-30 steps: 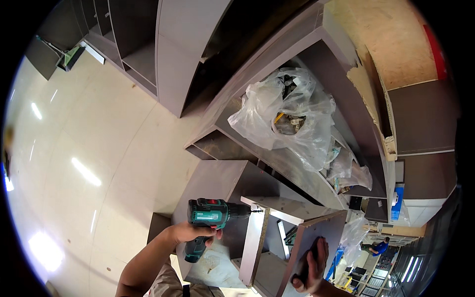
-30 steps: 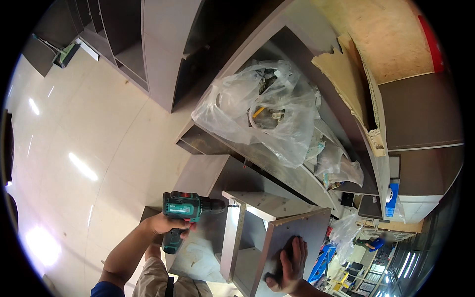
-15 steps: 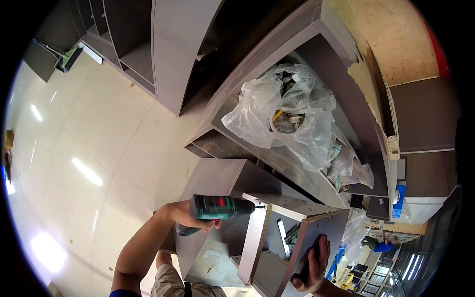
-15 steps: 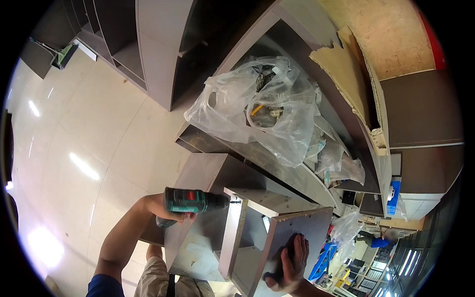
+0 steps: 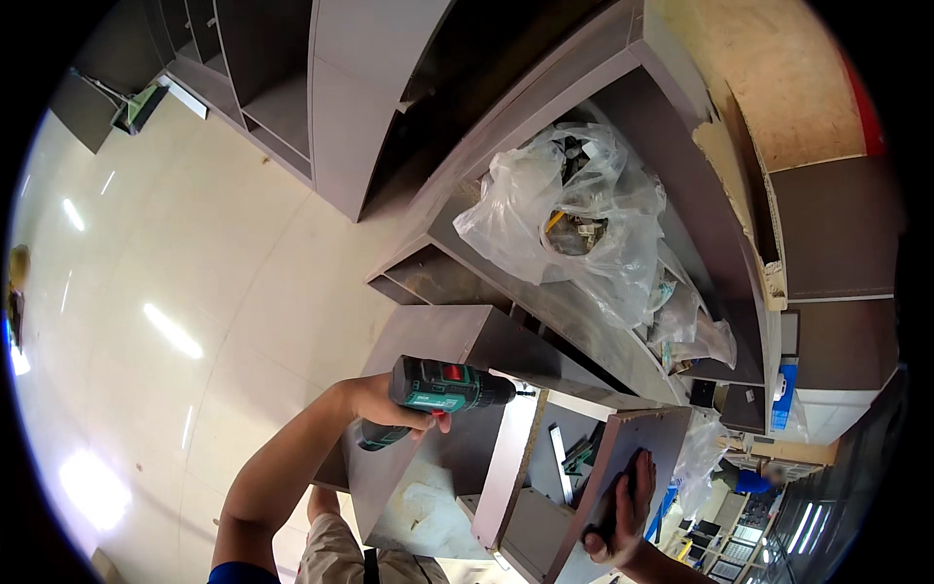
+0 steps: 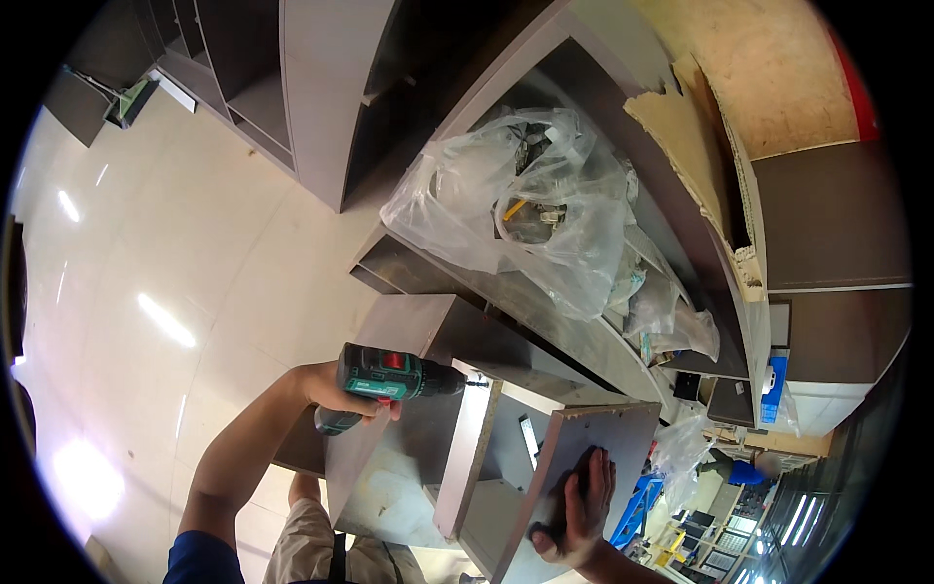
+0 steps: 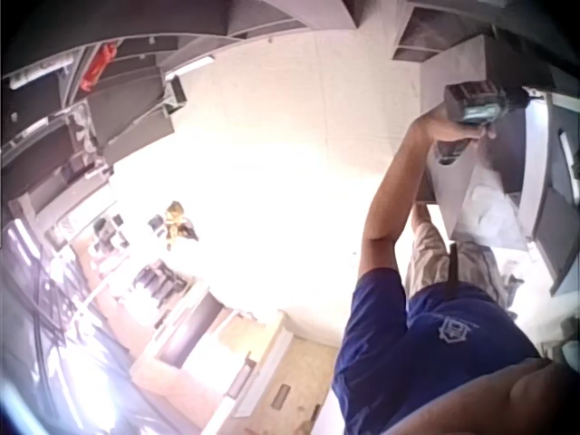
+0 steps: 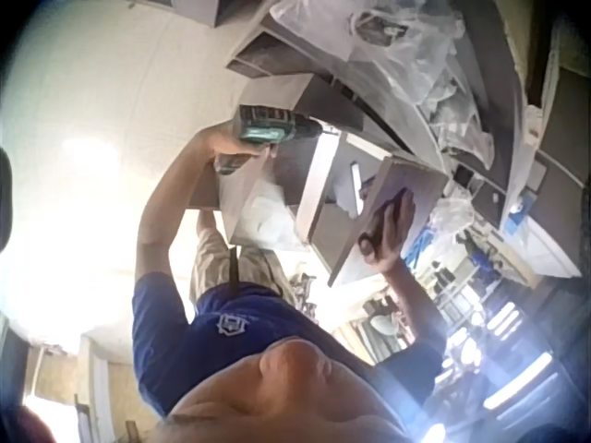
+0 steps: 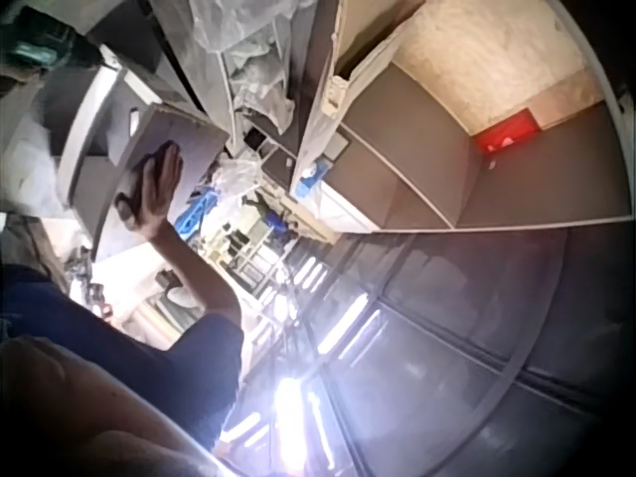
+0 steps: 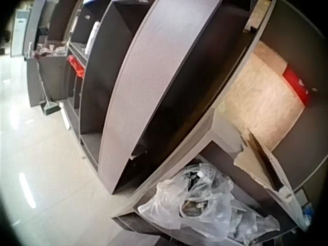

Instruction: The person assembles a cabinet by drilling pilot holes and driving screws into wooden panels using a cordless drill. They then use a jigsaw to cut a rectangular opening in a panel, clamping it to a workbench for stability. The person handles multiple cabinet parts and tools throughout the process.

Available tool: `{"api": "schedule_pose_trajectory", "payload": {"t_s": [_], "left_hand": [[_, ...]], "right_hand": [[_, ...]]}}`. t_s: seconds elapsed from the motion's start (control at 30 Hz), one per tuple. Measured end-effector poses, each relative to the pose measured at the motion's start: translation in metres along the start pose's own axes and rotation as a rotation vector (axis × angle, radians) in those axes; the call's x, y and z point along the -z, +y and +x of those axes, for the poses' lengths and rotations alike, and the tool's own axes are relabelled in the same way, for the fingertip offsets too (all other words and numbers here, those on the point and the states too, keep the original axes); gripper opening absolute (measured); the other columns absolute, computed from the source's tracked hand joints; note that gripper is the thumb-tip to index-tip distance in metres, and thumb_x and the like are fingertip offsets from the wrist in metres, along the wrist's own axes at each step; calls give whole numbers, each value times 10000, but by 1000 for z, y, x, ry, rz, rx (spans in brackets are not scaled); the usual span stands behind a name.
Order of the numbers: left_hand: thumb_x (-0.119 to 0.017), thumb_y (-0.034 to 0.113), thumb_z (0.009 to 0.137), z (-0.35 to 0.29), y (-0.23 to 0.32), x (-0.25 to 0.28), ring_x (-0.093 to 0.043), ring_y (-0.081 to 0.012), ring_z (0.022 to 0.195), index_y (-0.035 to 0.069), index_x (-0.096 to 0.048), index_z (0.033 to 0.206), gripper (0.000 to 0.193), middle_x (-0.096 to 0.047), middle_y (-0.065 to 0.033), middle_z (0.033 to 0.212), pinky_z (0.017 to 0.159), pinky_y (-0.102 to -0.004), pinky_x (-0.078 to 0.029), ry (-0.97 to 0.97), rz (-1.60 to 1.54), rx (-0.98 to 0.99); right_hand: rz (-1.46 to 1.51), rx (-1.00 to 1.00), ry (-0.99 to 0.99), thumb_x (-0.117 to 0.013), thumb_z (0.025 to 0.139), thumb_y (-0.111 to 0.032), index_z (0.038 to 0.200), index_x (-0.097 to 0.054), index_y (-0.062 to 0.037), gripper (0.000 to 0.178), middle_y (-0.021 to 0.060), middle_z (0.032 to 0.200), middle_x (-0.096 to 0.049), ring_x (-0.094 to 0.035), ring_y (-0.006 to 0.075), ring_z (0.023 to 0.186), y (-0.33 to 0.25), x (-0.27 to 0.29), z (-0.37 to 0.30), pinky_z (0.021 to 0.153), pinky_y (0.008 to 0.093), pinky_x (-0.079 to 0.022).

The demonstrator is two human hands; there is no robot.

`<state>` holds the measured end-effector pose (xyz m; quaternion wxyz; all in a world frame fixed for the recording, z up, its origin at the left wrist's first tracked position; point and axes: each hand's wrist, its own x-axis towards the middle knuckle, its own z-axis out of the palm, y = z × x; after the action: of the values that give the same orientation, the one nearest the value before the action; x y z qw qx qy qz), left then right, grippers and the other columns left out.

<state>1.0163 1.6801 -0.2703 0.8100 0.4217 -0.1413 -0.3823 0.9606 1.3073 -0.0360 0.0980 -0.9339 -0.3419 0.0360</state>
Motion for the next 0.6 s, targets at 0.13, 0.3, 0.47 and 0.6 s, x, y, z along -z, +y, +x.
{"api": "schedule_pose_trajectory", "payload": {"t_s": [0.13, 0.3, 0.47, 0.6], "left_hand": [[-685, 40, 838, -3, -8, 6, -651, -154, 763, 37, -626, 1134, 301, -719, -87, 1005, 710, -306, -549, -2, 13, 22], [-698, 46, 838, -5, 7, -2, -645, -148, 744, 44, -636, 1072, 242, -703, -71, 947, 709, -302, -539, 37, -18, 20], [-685, 45, 852, -7, 1, -2, -638, -142, 723, 41, -637, 1048, 203, -697, -69, 931, 704, -314, -536, 15, 25, -2], [-670, 35, 866, -8, -1, -7, -634, -144, 714, 41, -633, 1062, 199, -701, -76, 948, 700, -316, -535, 42, 56, 8]], "right_hand": [[9, 2, 8, -423, 959, -605, 1488, -384, 45, 839, 488, 1467, -291, -339, 627, 1362, -3, -1, 2, 1107, 694, -241], [-17, -6, 8, -415, 962, -603, 1491, -388, 41, 835, 477, 1472, -299, -343, 619, 1366, -2, -1, 0, 1112, 693, -236], [-18, -4, 14, -413, 962, -599, 1487, -396, 43, 829, 474, 1473, -301, -345, 617, 1367, -4, 0, 1, 1117, 688, -233], [-24, -3, 25, -412, 963, -595, 1487, -397, 44, 827, 470, 1474, -304, -347, 611, 1370, -2, -1, 0, 1123, 678, -232]]}}
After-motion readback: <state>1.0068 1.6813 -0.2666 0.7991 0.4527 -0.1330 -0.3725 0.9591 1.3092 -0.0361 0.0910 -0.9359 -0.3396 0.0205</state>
